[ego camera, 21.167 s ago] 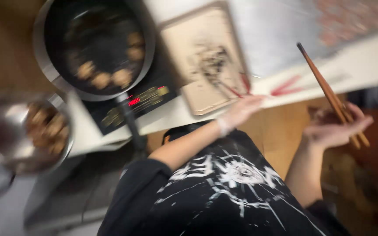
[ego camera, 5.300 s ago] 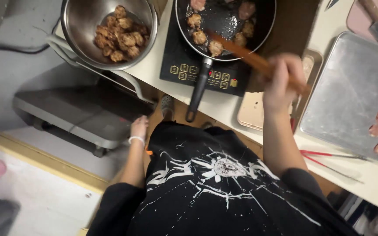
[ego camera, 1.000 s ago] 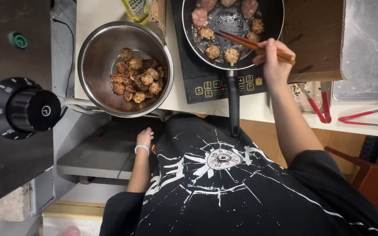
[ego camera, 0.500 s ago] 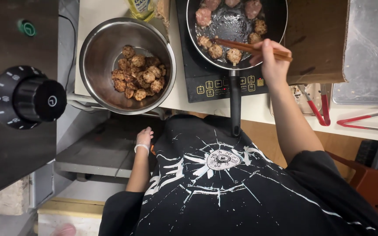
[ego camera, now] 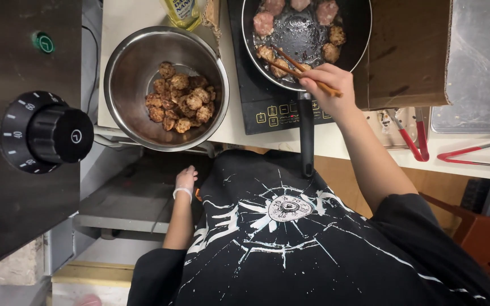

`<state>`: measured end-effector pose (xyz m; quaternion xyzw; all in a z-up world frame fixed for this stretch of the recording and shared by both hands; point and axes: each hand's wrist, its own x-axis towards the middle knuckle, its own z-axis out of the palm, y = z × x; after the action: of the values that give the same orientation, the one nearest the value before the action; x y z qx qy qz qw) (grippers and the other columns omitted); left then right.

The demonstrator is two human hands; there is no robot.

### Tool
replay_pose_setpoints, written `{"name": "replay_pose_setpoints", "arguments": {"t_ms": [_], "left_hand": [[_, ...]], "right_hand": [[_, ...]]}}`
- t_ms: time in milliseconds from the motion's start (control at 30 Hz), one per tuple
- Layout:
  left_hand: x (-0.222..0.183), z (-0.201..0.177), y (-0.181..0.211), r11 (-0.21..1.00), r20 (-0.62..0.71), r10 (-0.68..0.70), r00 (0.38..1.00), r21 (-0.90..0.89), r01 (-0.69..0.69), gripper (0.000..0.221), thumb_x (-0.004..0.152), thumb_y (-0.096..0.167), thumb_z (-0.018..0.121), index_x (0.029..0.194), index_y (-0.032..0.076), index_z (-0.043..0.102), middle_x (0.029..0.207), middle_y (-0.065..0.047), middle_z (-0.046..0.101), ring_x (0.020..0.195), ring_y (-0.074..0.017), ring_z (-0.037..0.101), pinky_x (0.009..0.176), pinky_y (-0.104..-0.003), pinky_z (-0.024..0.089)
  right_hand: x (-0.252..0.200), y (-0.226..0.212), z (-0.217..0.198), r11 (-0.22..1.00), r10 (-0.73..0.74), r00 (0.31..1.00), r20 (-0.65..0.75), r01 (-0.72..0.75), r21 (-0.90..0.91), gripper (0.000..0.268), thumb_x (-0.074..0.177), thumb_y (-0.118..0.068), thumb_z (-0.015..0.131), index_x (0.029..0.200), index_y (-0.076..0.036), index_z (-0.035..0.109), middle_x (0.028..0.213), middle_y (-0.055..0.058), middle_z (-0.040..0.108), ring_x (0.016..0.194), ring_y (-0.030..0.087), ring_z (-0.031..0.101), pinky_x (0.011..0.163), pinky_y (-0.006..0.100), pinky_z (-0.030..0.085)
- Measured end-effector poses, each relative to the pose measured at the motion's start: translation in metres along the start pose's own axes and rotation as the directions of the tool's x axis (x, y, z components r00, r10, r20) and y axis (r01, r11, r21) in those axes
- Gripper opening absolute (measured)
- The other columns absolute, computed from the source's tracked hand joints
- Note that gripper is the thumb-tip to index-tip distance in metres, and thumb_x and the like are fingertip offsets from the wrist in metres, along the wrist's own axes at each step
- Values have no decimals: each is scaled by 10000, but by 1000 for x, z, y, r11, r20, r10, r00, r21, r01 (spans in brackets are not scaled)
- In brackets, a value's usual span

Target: Cooking meatballs on an induction cooktop, flipping them with chopsticks and transferring them with tongs.

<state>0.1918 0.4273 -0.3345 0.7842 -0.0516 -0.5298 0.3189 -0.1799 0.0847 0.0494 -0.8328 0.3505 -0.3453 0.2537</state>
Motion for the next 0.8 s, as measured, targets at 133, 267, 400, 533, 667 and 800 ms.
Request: {"name": "replay_pose_setpoints", "arguments": {"t_ms": [133, 267, 400, 533, 667, 800], "left_hand": [[3, 0, -1, 999, 0, 18, 1000, -36, -18, 436, 958, 320, 627, 1190, -41, 702, 929, -98, 737, 752, -158, 633, 727, -296, 506], [-9, -3, 2, 1000, -4, 14, 1000, 0, -14, 438, 959, 326, 616, 1171, -43, 715, 914, -98, 738, 738, -158, 627, 722, -306, 499], [-23, -9, 3, 999, -15, -22, 1000, 49, 23, 440, 959, 328, 611, 1178, -39, 713, 925, -100, 741, 741, -162, 626, 727, -314, 498], [-18, -11, -3, 998, -20, -34, 999, 45, 35, 449, 958, 336, 609, 1199, -30, 701, 952, -102, 752, 756, -163, 640, 740, -313, 504], [-20, -9, 8, 997, -11, -33, 999, 64, 34, 468, 964, 347, 600, 1216, -36, 694, 983, -110, 758, 776, -167, 644, 751, -323, 502], [-12, -7, 5, 999, 12, -7, 1000, 37, 7, 468, 962, 344, 604, 1215, -41, 685, 990, -110, 759, 785, -171, 654, 769, -314, 509]], "right_hand": [[-9, 19, 15, 1000, 21, 998, -61, -22, -17, 64, 1030, -30, 733, 1022, 28, 760, 877, 124, 715, 749, 188, 690, 663, 291, 530], [-14, 42, 24, 889, 335, 919, -208, -236, 392, 229, 1098, -168, 651, 994, 18, 735, 829, 102, 721, 673, 164, 697, 600, 277, 564], [-18, 72, 23, 650, 609, 753, -251, -292, 702, 322, 1088, -295, 619, 980, 4, 673, 818, 120, 716, 611, 177, 702, 546, 308, 598], [-24, 83, 19, 566, 684, 687, -245, -288, 772, 333, 1080, -319, 616, 998, 2, 648, 832, 132, 706, 601, 189, 697, 535, 326, 595], [-25, 63, 17, 665, 591, 773, -229, -306, 681, 316, 1099, -281, 624, 1012, 18, 677, 848, 143, 717, 628, 187, 703, 573, 309, 584], [-24, 25, 17, 913, 311, 929, -202, -233, 335, 218, 1099, -143, 650, 1018, 43, 730, 871, 120, 731, 675, 164, 705, 615, 260, 538]]}}
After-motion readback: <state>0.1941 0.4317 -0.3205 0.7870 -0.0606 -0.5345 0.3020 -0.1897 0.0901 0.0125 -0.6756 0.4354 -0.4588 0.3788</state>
